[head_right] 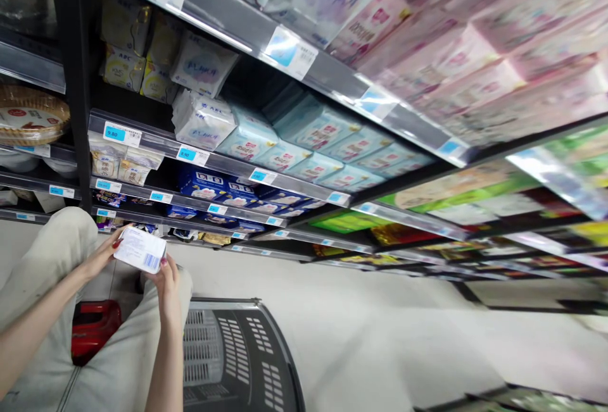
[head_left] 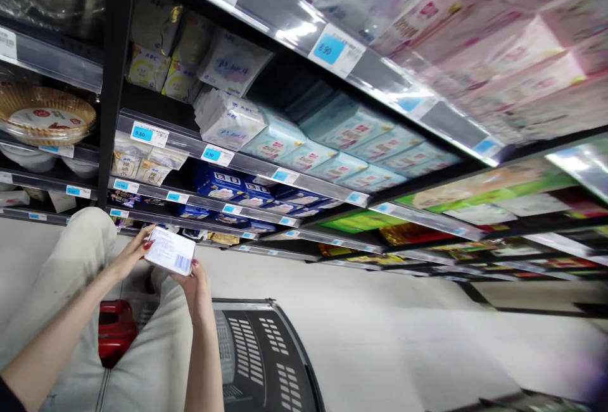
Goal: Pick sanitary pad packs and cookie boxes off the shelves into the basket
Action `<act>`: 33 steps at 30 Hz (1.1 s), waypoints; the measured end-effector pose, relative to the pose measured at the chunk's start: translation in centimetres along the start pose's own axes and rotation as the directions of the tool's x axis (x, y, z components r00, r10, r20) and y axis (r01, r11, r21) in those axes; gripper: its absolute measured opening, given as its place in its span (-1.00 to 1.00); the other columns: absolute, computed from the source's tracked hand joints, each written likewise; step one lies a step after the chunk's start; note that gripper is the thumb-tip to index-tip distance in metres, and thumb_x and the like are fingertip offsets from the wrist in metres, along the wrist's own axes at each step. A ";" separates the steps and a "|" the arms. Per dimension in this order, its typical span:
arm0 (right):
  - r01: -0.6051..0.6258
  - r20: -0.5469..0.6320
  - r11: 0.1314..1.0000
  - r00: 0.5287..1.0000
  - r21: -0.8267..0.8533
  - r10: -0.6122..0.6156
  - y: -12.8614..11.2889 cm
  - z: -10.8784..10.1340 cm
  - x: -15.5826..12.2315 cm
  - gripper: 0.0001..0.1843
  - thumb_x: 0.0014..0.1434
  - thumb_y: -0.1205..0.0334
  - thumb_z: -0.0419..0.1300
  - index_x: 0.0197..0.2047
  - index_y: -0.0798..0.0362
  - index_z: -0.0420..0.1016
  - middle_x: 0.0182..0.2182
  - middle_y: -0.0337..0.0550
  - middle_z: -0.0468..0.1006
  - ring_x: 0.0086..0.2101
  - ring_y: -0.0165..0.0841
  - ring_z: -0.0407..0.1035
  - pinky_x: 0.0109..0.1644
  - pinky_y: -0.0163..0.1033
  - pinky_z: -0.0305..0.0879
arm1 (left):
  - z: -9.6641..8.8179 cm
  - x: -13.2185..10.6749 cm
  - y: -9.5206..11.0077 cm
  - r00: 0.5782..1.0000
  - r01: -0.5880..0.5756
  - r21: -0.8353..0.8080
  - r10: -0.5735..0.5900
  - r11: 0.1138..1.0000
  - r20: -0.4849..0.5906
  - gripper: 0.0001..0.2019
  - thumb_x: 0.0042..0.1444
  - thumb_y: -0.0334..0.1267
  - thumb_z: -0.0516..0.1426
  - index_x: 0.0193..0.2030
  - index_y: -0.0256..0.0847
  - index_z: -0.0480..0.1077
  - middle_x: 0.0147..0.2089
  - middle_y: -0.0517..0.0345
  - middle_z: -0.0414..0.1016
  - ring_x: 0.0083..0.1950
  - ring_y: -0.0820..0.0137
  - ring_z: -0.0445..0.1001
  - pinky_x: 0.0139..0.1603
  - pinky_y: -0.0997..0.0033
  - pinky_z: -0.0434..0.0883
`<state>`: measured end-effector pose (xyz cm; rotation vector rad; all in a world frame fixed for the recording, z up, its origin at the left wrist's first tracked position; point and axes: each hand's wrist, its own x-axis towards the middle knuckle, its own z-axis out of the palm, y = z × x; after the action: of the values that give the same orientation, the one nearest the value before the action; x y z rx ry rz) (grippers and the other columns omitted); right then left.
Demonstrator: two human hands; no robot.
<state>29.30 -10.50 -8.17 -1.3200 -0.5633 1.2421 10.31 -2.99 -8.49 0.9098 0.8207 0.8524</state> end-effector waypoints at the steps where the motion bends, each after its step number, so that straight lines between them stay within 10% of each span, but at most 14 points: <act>1: -0.028 -0.012 1.000 1.000 0.006 0.028 0.1 -0.1 0.1 -0.46 0.14 -0.28 0.41 -0.03 -0.03 0.64 -0.09 0.04 0.76 -0.15 -0.04 0.67 -0.12 -0.04 0.62 | 0.0 -0.1 0.1 0.997 -0.066 0.013 0.066 0.998 0.032 0.04 -0.05 0.49 0.37 0.44 -0.15 0.41 0.49 -0.28 0.46 0.59 -0.24 0.26 0.57 -0.13 0.23; 6: -0.179 -0.030 0.983 0.984 -0.030 0.178 0.3 -0.4 0.0 -0.21 0.12 -0.46 0.35 0.14 0.01 0.62 0.00 0.07 0.74 -0.34 -0.10 0.64 -0.38 -0.12 0.56 | -0.3 -0.3 0.4 0.964 -0.197 0.041 0.186 0.979 0.190 0.18 -0.16 0.49 0.43 0.49 -0.21 0.34 0.58 -0.33 0.32 0.63 -0.30 0.16 0.65 -0.12 0.08; 10: -0.195 0.019 0.971 0.980 -0.139 0.200 0.1 -0.8 -0.4 0.01 0.09 -0.65 0.24 0.22 0.07 0.58 -0.12 0.10 0.75 -0.47 -0.18 0.58 -0.50 -0.18 0.45 | -0.3 -0.1 0.2 0.986 -0.150 0.129 0.139 0.980 0.092 0.04 -0.13 0.35 0.48 0.38 -0.24 0.40 0.42 -0.28 0.51 0.51 -0.25 0.37 0.55 -0.06 0.29; 20: 0.009 0.051 0.939 0.999 -0.343 0.009 -1.7 0.3 -0.7 -0.41 -0.03 -0.40 0.43 -0.27 -0.03 0.60 -0.32 -0.11 0.66 -0.42 -0.25 0.48 -0.45 -0.25 0.43 | 0.1 0.4 -0.2 0.990 0.057 0.120 -0.040 0.991 -0.138 -0.32 -0.09 0.28 0.37 0.02 -0.21 0.52 -0.11 0.03 0.72 -0.04 0.06 0.63 -0.09 0.27 0.50; 33: 0.015 -0.026 0.885 0.999 -0.466 -0.031 -2.3 2.0 -1.5 -0.32 -0.03 -0.55 0.29 -0.42 -0.02 0.48 -0.55 -0.19 0.49 -0.59 -0.33 0.29 -0.57 -0.24 0.29 | 0.2 0.5 -0.2 0.977 0.178 0.039 -0.172 0.983 -0.129 -0.33 -0.19 0.30 0.45 -0.14 -0.23 0.56 -0.35 0.12 0.69 -0.32 0.21 0.60 -0.29 0.35 0.43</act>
<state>27.89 -10.55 -5.12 -1.7241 -0.8915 1.0983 10.74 -2.73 -8.66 0.8206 1.0205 0.7424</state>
